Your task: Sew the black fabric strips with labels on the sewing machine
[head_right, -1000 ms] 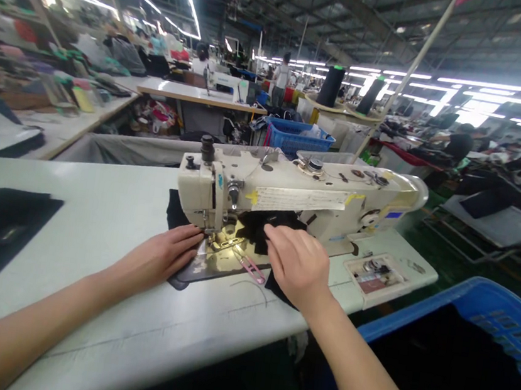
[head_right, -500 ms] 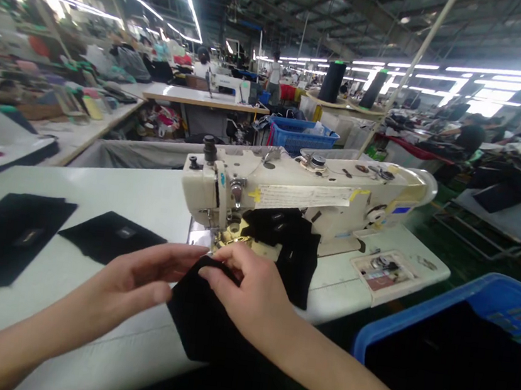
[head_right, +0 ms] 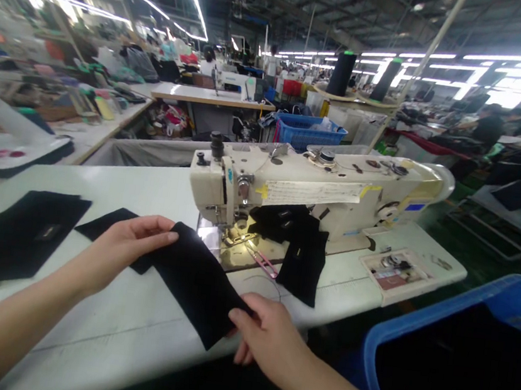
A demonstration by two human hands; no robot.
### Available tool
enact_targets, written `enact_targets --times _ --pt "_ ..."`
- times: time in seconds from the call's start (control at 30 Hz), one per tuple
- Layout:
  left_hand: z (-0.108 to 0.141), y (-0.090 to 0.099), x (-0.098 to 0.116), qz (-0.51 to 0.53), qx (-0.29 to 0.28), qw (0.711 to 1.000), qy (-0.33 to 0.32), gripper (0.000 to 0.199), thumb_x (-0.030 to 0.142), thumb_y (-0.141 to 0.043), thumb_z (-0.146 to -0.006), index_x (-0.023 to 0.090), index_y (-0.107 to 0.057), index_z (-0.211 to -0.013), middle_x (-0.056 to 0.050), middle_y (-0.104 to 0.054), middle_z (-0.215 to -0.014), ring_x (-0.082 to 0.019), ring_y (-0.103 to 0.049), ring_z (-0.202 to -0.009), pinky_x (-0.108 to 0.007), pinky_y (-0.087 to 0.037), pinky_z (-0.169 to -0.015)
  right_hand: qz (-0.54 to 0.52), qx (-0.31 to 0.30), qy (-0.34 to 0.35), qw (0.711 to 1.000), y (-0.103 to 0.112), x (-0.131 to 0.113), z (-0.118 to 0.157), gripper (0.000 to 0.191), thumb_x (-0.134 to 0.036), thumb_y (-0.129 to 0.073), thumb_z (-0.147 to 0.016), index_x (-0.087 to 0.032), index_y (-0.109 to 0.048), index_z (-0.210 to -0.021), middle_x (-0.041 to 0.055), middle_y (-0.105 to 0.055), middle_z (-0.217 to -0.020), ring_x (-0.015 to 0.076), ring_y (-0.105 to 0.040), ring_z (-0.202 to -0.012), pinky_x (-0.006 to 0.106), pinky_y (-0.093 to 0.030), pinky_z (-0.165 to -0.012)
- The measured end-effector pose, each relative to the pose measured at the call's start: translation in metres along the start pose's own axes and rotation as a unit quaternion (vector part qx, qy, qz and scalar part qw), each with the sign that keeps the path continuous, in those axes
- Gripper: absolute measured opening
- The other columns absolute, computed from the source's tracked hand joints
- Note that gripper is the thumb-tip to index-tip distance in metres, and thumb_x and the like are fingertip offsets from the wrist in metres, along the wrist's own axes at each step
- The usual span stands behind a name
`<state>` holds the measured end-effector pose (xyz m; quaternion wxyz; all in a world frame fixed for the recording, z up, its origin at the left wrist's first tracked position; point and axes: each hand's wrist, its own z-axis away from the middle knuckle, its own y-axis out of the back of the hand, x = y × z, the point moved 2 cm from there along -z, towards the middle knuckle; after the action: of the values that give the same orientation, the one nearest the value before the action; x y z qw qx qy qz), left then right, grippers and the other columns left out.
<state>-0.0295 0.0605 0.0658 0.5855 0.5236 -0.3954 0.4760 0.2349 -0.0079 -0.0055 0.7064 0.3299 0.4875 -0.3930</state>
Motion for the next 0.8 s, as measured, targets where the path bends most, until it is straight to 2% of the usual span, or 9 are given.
enact_targets --times 0.13,0.2,0.27,0.33,0.43,0.53,0.63,0.7,0.8 --pt "-0.006 0.017 -0.006 -0.002 -0.039 0.998 -0.051 0.03 0.045 -0.08 -0.067 0.021 -0.074 -0.083 -0.004 -0.072 -0.08 -0.013 -0.057 -0.055 -0.025 -0.047 -0.048 0.082 0.143 0.102 0.981 0.016 -0.008 0.004 0.031 -0.045 -0.055 -0.094 -0.023 -0.072 -0.109 -0.0028 -0.062 -0.055 0.0148 -0.06 -0.046 0.026 -0.052 -0.048" --pt "-0.003 0.025 -0.002 0.01 -0.145 0.986 -0.087 0.03 0.051 -0.077 -0.071 0.023 -0.075 -0.079 -0.006 -0.072 -0.083 -0.016 -0.061 -0.059 -0.03 -0.052 -0.054 0.078 0.191 0.164 0.965 0.023 -0.017 0.006 0.031 -0.042 -0.058 -0.093 -0.024 -0.073 -0.114 0.0045 -0.074 -0.083 0.0202 -0.073 -0.073 0.032 -0.061 -0.067" --pt "0.004 0.026 0.003 -0.023 -0.285 0.953 -0.103 0.036 0.06 -0.074 -0.072 0.023 -0.076 -0.076 -0.009 -0.073 -0.085 -0.022 -0.067 -0.072 -0.037 -0.058 -0.066 0.114 0.224 0.231 0.94 0.027 -0.025 0.01 0.029 -0.04 -0.061 -0.091 -0.026 -0.074 -0.113 0.0086 -0.072 -0.116 0.0257 -0.069 -0.108 0.038 -0.06 -0.088" --pt "0.01 0.021 0.003 -0.082 -0.353 0.928 -0.089 0.041 0.063 -0.069 -0.076 0.023 -0.076 -0.074 -0.008 -0.073 -0.08 -0.024 -0.068 -0.076 -0.037 -0.058 -0.07 0.169 0.23 0.289 0.914 0.026 -0.028 0.015 0.025 -0.037 -0.063 -0.092 -0.029 -0.074 -0.113 0.0071 -0.071 -0.121 0.0274 -0.063 -0.12 0.041 -0.056 -0.097" --pt "0.008 0.008 -0.003 -0.116 -0.21 0.968 -0.071 0.031 0.052 -0.071 -0.078 0.021 -0.072 -0.078 -0.002 -0.067 -0.07 -0.016 -0.06 -0.063 -0.029 -0.053 -0.058 0.207 0.225 0.356 0.883 0.013 -0.021 0.022 0.029 -0.026 -0.062 -0.093 -0.034 -0.07 -0.12 0.0047 -0.074 -0.111 0.0256 -0.069 -0.11 0.042 -0.057 -0.097" --pt "0.001 -0.003 -0.011 -0.075 -0.047 0.993 -0.075 0.051 0.038 -0.078 -0.071 0.022 -0.066 -0.119 -0.003 -0.072 -0.091 -0.012 -0.056 -0.059 -0.026 -0.049 -0.054 0.138 0.202 0.32 0.915 -0.003 -0.011 0.023 0.061 -0.018 -0.062 -0.092 -0.035 -0.044 -0.147 0.0072 -0.067 -0.129 0.0238 -0.067 -0.114 0.041 -0.056 -0.099" --pt "-0.005 -0.005 -0.014 -0.04 -0.046 0.996 -0.064 0.07 0.033 -0.077 -0.071 0.023 -0.056 -0.138 -0.01 -0.072 -0.116 -0.016 -0.064 -0.07 -0.032 -0.056 -0.063 -0.008 0.144 0.237 0.961 -0.012 -0.011 0.016 0.081 -0.02 -0.064 -0.089 -0.032 -0.02 -0.155 0.0103 -0.057 -0.142 0.0232 -0.06 -0.127 0.041 -0.053 -0.102" --pt "-0.008 -0.004 -0.013 -0.014 -0.078 0.995 -0.052 0.063 0.034 -0.078 -0.071 0.022 -0.063 -0.131 -0.01 -0.073 -0.114 -0.021 -0.069 -0.086 -0.036 -0.058 -0.075 -0.073 0.123 0.187 0.972 -0.01 -0.015 0.01 0.074 -0.028 -0.069 -0.086 -0.029 -0.031 -0.15 0.0102 -0.059 -0.138 0.024 -0.059 -0.127 0.039 -0.053 -0.101" --pt "-0.009 -0.002 -0.011 -0.002 -0.1 0.995 -0.028 0.053 0.036 -0.081 -0.068 0.023 -0.07 -0.118 -0.007 -0.076 -0.106 -0.022 -0.07 -0.094 -0.037 -0.058 -0.083 -0.053 0.131 0.116 0.983 -0.002 -0.018 0.002 0.037 -0.046 -0.065 -0.089 -0.022 -0.062 -0.117 0.007 -0.07 -0.107 0.0232 -0.067 -0.103 0.035 -0.055 -0.089"
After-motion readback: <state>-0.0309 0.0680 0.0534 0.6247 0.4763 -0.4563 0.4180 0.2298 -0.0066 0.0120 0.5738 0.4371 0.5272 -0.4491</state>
